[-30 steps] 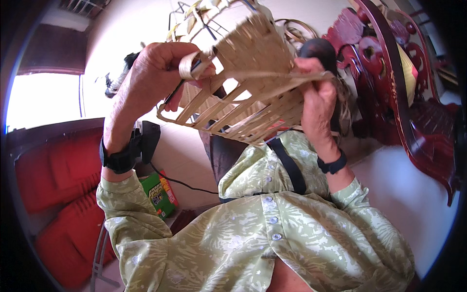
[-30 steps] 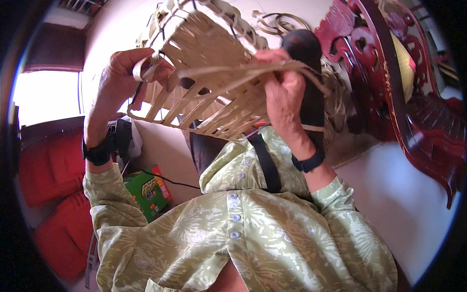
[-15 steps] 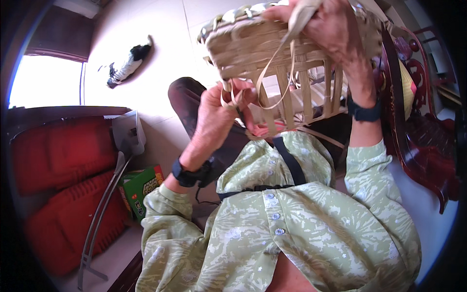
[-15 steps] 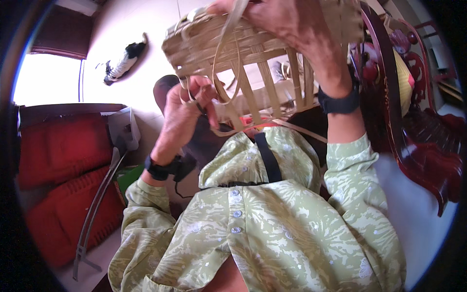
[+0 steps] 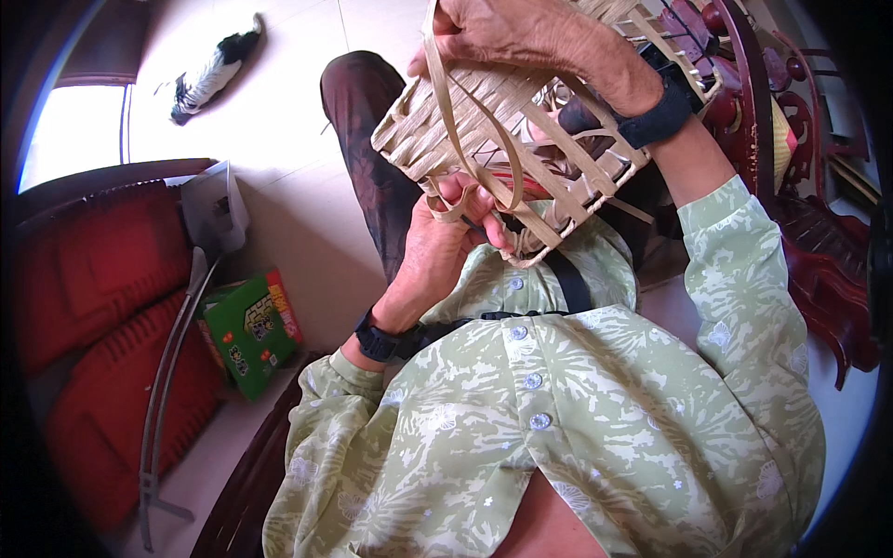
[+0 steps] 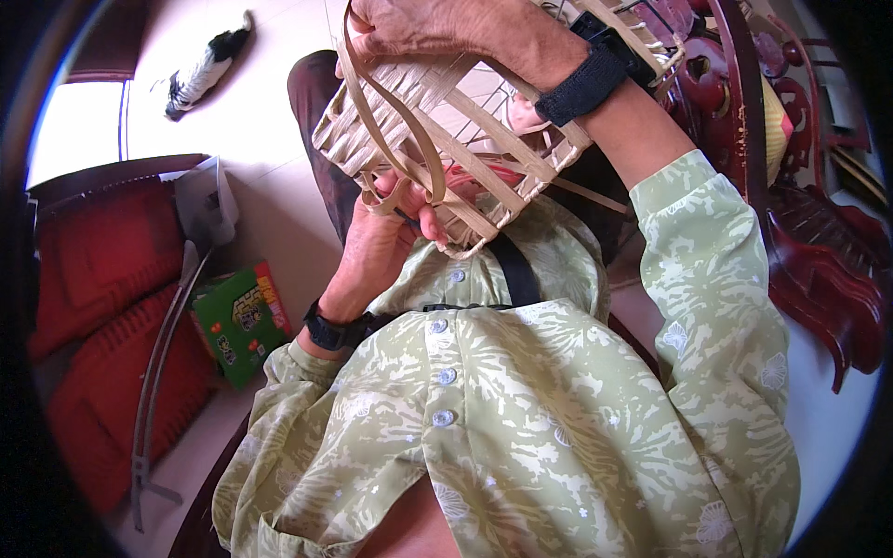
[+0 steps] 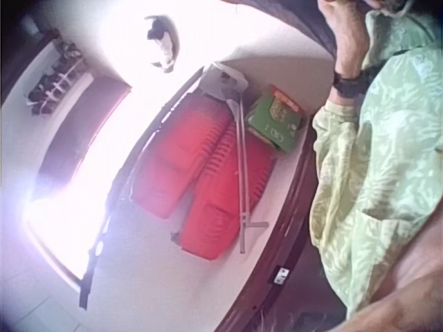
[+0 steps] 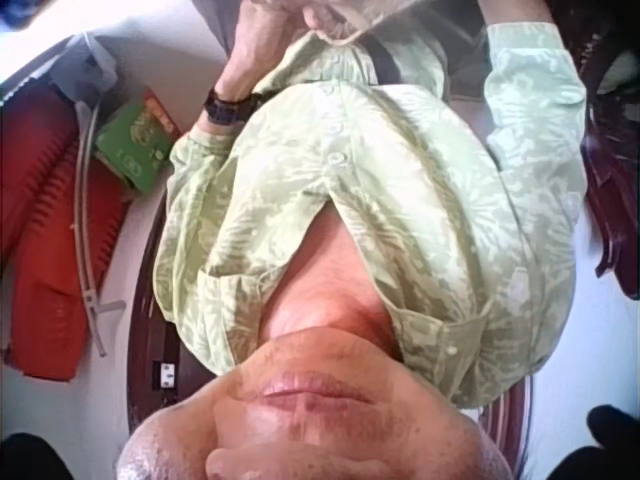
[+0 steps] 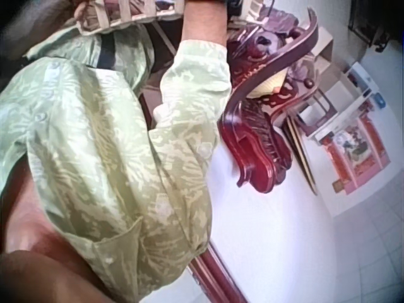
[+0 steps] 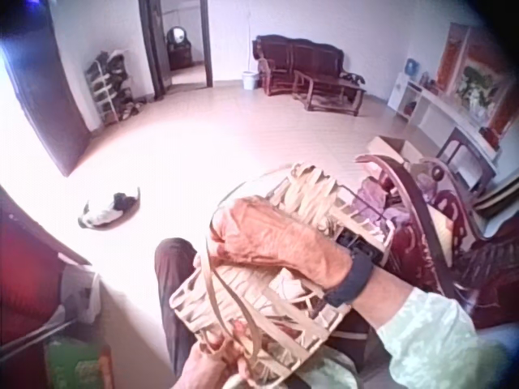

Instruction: The person weaves a basket by hand, threading strips of material through the frame and tucking the ends under existing weaves.

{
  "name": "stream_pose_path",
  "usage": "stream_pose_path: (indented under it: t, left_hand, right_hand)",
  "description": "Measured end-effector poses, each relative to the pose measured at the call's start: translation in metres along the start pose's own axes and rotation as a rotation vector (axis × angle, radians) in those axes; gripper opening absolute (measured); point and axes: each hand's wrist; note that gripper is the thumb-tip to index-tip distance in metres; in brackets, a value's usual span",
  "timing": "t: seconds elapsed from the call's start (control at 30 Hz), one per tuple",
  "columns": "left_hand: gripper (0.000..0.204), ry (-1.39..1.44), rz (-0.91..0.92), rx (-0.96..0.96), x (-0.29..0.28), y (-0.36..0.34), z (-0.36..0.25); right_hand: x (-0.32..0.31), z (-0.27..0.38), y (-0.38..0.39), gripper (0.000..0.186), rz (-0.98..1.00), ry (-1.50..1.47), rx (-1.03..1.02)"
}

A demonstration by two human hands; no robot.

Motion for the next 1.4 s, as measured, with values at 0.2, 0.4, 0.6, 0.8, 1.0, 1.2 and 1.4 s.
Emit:
stream_pose_path:
  t: [0.2,0.4,0.6,0.8,1.0,1.2,1.4]
  left_hand:
    - [0.014,0.018,0.028,0.027,0.014,0.009,-0.005]
    - [0.016,0.073,0.026,0.046,0.017,0.001,-0.001]
    - [0.026,0.046,0.049,0.035,0.024,0.002,0.009]
    - [0.015,0.053,-0.014,0.146,0.026,0.023,0.002]
    - [0.013,0.061,-0.047,0.203,0.025,0.022,0.013]
    - [0.013,0.009,0.002,0.164,0.033,0.013,0.024]
    - [0.012,0.111,0.114,0.202,0.038,0.007,0.030]
  right_hand:
    - [-0.025,0.053,0.002,0.018,-0.035,0.803,-0.184]
    - [-0.020,0.139,0.092,0.022,0.014,0.253,0.635]
    - [-0.012,0.159,0.095,0.070,0.171,0.280,0.673]
    - [0.013,0.164,0.094,0.071,0.044,0.254,0.638]
    - [0.038,0.165,0.110,0.033,-0.181,0.344,0.559]
    - [0.038,0.158,0.116,0.028,-0.249,0.481,0.684]
    - [0.032,0.153,0.109,0.018,-0.327,0.477,0.816]
Point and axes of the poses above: each hand's wrist, its own y-axis away from the middle knuckle, its own x-axis out of the palm, z = x × y, and after that the axes turned 7 degrees about -z, right-handed
